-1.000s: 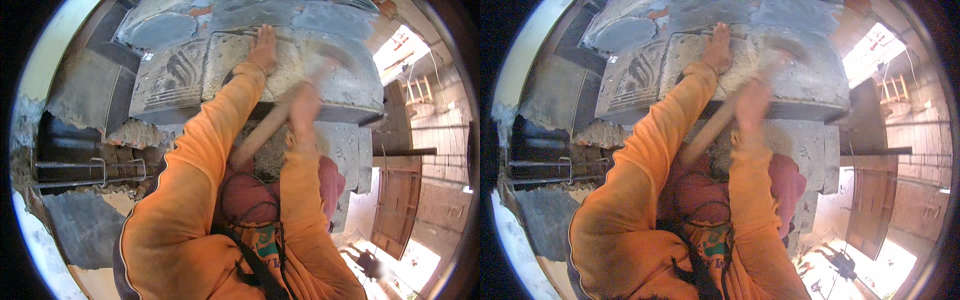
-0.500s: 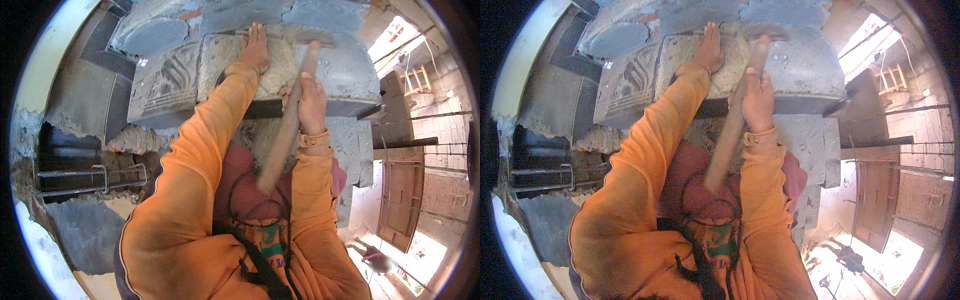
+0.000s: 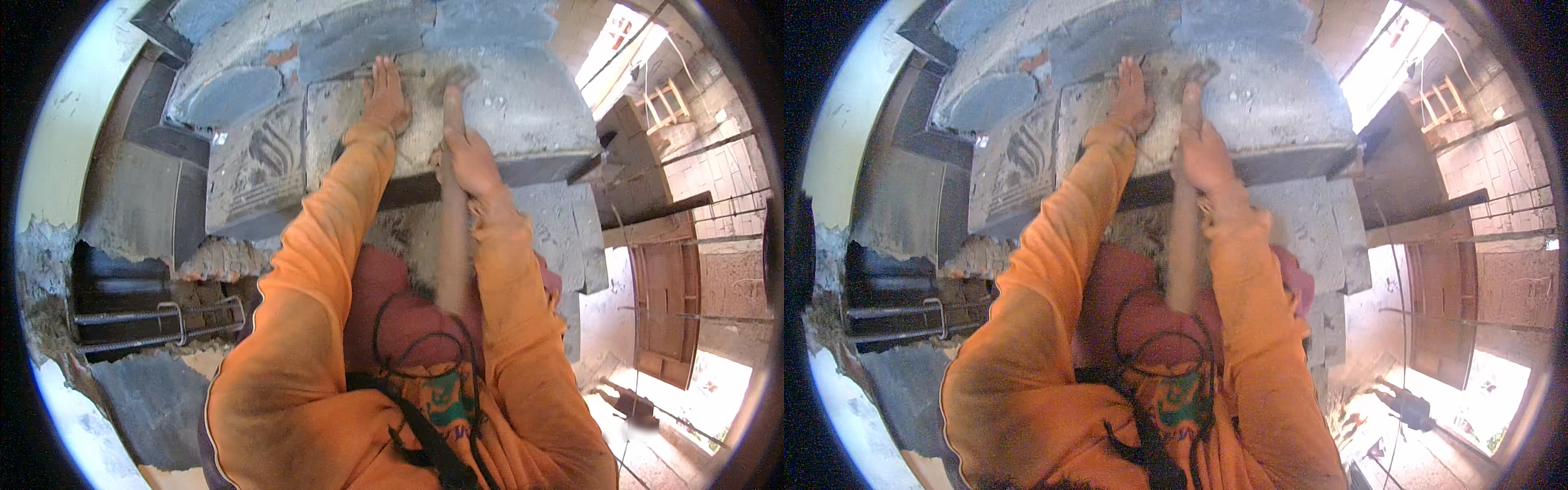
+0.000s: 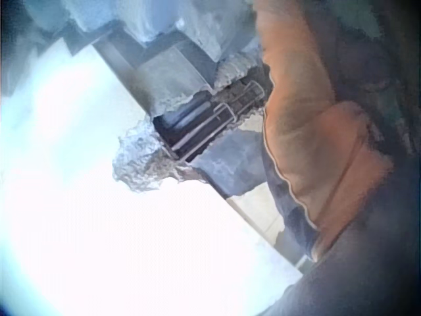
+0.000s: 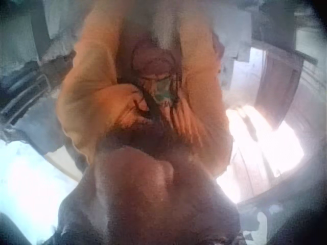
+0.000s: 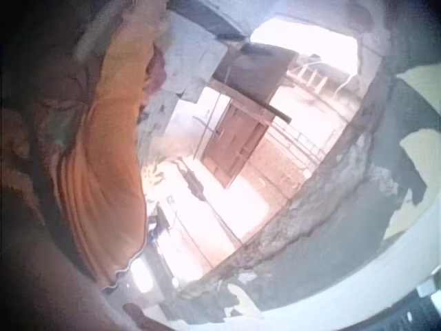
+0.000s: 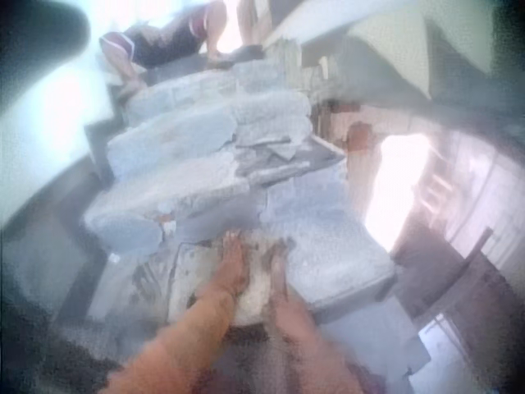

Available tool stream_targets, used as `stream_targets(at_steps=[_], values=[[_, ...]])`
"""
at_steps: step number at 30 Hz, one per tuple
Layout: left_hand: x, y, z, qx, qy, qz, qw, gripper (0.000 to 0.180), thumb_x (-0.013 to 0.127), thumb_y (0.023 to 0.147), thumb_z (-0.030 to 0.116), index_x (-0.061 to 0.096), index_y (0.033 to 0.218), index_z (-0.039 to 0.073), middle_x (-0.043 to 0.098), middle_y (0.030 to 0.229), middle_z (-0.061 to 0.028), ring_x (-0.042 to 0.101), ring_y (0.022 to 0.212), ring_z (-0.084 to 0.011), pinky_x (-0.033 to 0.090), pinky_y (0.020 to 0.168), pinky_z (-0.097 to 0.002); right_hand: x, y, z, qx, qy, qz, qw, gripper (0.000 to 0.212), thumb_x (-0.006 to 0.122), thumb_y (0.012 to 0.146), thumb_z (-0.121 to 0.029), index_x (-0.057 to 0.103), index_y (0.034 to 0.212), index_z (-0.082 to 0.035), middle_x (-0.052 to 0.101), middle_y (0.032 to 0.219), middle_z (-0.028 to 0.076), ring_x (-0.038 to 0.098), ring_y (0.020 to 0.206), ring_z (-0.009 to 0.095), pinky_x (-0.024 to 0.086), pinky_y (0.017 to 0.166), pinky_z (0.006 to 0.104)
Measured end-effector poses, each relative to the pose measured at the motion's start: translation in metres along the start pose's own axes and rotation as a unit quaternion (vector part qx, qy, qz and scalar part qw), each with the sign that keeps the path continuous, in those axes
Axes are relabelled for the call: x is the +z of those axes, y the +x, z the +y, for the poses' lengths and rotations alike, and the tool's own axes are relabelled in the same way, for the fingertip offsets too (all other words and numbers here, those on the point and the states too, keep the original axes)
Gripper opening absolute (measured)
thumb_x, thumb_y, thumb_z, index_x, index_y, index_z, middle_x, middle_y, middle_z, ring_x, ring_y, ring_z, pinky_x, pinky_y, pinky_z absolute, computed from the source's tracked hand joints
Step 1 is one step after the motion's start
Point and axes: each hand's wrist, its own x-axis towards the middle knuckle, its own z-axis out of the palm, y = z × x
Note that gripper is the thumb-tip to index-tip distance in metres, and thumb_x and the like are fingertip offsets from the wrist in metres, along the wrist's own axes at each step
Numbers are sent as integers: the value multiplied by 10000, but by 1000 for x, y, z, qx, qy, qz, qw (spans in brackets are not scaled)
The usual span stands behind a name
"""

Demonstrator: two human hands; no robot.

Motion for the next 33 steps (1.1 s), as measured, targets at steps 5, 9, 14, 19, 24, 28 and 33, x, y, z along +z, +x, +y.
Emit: stream_targets(at_steps=[5,9,14,19,24,28,33], values=[[3,-12,-10,31,-10,18,999,827,525,830,171,20,1456,-25,21,1531,-223,29,1422,-371,90,1113,-569,-23,-54,-52,-99,-60,73,991,291,482,933,-258,490,946,32,578,681,187,627,684,350,470,616,424],[1,-7,0,0,0,-16,1000,813,508,839,168,17,1461,-13,15,1536,-208,26,1427,-347,73,1126,-541,-26,-33,-60,-109,-124,73,984,312,462,938,-280,487,960,31,579,688,201,614,680,373,461,617,426],[-8,-10,6,-10,37,-40,998,772,472,858,169,29,1466,-2,13,1541,-192,16,1431,-323,32,1142,-512,-54,-12,-60,-46,-98,-16,994,396,450,936,-317,482,1017,69,591,760,251,627,777,370,458,705,448],[0,-7,-3,0,4,3,1000,783,482,831,163,53,1464,-2,35,1537,-201,47,1429,-331,60,1126,-554,-32,-24,-47,-98,-176,100,974,419,441,939,-358,515,1034,43,612,948,288,594,936,450,441,804,489],[-6,-6,-6,-11,2,-16,1000,776,462,830,166,50,1468,9,40,1541,-188,42,1430,-327,44,1129,-556,-34,-26,-26,-38,-208,-61,976,429,422,940,-386,524,1055,15,592,988,315,587,944,453,448,821,484],[-4,-10,-2,-10,-31,-4,999,767,462,829,163,67,1472,25,45,1545,-172,42,1431,-321,34,1129,-555,-24,-44,-40,-40,-90,17,995,365,456,947,-351,510,948,10,598,768,241,634,728,367,480,677,452],[-3,-5,2,-21,-43,-20,999,740,469,842,154,96,1471,41,53,1546,-160,39,1432,-308,17,1134,-544,-29,-10,-37,39,-155,-7,987,372,453,953,-353,521,943,13,587,772,233,628,753,350,470,671,424]])
